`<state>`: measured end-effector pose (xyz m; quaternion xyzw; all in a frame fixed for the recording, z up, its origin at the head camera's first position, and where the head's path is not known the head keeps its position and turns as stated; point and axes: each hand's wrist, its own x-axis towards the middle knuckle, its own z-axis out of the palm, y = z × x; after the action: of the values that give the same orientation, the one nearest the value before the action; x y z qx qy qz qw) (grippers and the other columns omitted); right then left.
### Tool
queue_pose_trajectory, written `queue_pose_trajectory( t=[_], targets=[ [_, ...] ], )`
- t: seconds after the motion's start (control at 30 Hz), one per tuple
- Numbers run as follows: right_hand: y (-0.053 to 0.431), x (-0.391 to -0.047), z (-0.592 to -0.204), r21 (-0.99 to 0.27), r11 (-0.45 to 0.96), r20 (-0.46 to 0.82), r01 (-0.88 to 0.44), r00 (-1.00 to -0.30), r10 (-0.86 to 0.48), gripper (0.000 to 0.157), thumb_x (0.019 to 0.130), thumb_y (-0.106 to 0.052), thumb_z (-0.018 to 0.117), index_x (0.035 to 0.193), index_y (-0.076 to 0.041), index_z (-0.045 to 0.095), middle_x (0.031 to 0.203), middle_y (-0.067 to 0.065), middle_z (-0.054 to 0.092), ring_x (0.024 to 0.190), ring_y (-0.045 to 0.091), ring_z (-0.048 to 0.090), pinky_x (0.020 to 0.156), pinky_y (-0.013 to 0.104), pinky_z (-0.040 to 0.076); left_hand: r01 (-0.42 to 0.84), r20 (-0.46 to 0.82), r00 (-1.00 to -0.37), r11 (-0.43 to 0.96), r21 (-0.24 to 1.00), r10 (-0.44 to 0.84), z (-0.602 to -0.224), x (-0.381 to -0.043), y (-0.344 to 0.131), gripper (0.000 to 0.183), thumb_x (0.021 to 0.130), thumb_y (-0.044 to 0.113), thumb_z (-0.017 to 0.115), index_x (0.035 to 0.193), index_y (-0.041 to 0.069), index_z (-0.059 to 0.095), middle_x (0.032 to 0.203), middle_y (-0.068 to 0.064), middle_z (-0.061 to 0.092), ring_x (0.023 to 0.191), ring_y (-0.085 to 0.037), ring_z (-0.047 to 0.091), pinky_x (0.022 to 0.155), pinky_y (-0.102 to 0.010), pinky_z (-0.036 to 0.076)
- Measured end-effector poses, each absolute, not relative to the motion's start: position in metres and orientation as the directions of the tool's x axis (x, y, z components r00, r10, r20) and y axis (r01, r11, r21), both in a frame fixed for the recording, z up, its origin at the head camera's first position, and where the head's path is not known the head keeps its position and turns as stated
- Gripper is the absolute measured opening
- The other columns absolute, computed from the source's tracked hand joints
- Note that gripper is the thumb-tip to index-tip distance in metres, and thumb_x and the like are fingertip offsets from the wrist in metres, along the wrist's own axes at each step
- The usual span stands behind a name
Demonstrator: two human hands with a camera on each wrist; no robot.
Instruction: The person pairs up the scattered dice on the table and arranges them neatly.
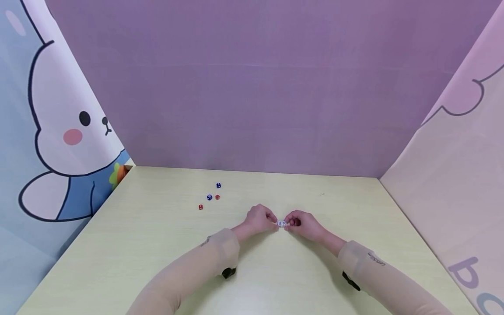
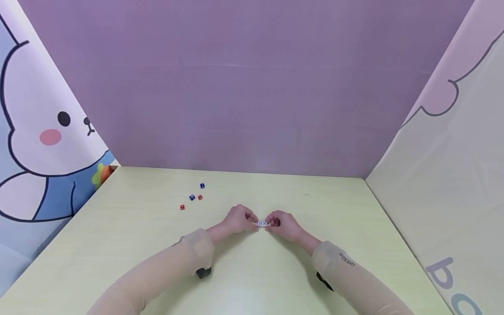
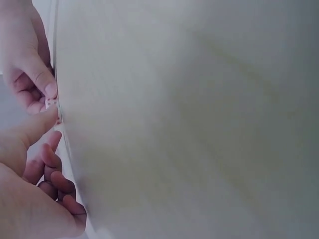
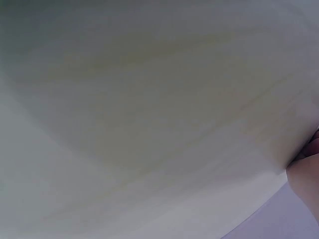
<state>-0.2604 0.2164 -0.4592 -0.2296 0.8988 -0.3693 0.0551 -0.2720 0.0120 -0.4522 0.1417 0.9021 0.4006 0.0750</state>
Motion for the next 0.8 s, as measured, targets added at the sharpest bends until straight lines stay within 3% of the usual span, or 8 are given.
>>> queue_pose_trajectory(
  t=[0.27,0.43,0.63,0.8],
  targets=[
    [0.216,-0.26,-0.459,-0.682,0.639,0.058,-0.356,-0.897,-0.438,0.016,0.081,-0.009,0.072,0.095,-0.005,0.065,0.079,0.0,0.056,0.071,0.011,0.047,0.062,0.018,0.041,0.18,-0.022,-0.95,0.601,0.779,0.313,-0.444,-0.282,-0.027,0.023,0.071,0.018,0.082,0.091,0.011,0.073,0.074,0.004,0.062,0.07,-0.011,0.053,0.068,-0.027,0.043],
    [0.217,-0.26,-0.459,-0.688,0.634,0.058,-0.353,-0.898,-0.437,0.016,0.081,-0.009,0.072,0.095,-0.005,0.065,0.079,0.0,0.055,0.071,0.011,0.046,0.061,0.018,0.041,0.128,-0.024,-0.97,0.595,0.794,0.241,-0.435,-0.293,-0.061,0.027,0.074,0.018,0.081,0.098,0.009,0.072,0.076,0.0,0.059,0.07,-0.014,0.052,0.067,-0.028,0.042],
    [0.217,-0.261,-0.46,-0.69,0.629,0.062,-0.359,-0.895,-0.443,0.016,0.081,-0.009,0.073,0.095,-0.006,0.065,0.079,0.0,0.055,0.07,0.011,0.046,0.061,0.018,0.041,0.081,0.016,-0.995,0.658,0.749,0.103,-0.428,-0.311,-0.101,0.03,0.077,0.02,0.078,0.104,0.009,0.07,0.081,-0.001,0.06,0.074,-0.017,0.053,0.081,-0.038,0.04],
    [0.217,-0.262,-0.461,-0.7,0.623,0.051,-0.349,-0.895,-0.443,0.016,0.081,-0.01,0.073,0.095,-0.007,0.065,0.079,0.0,0.055,0.07,0.011,0.046,0.06,0.018,0.041,0.065,0.056,-0.998,0.713,0.698,0.036,-0.429,-0.327,-0.125,0.031,0.078,0.023,0.077,0.105,0.009,0.07,0.081,0.0,0.063,0.077,-0.019,0.059,0.095,-0.048,0.032]
  ],
)
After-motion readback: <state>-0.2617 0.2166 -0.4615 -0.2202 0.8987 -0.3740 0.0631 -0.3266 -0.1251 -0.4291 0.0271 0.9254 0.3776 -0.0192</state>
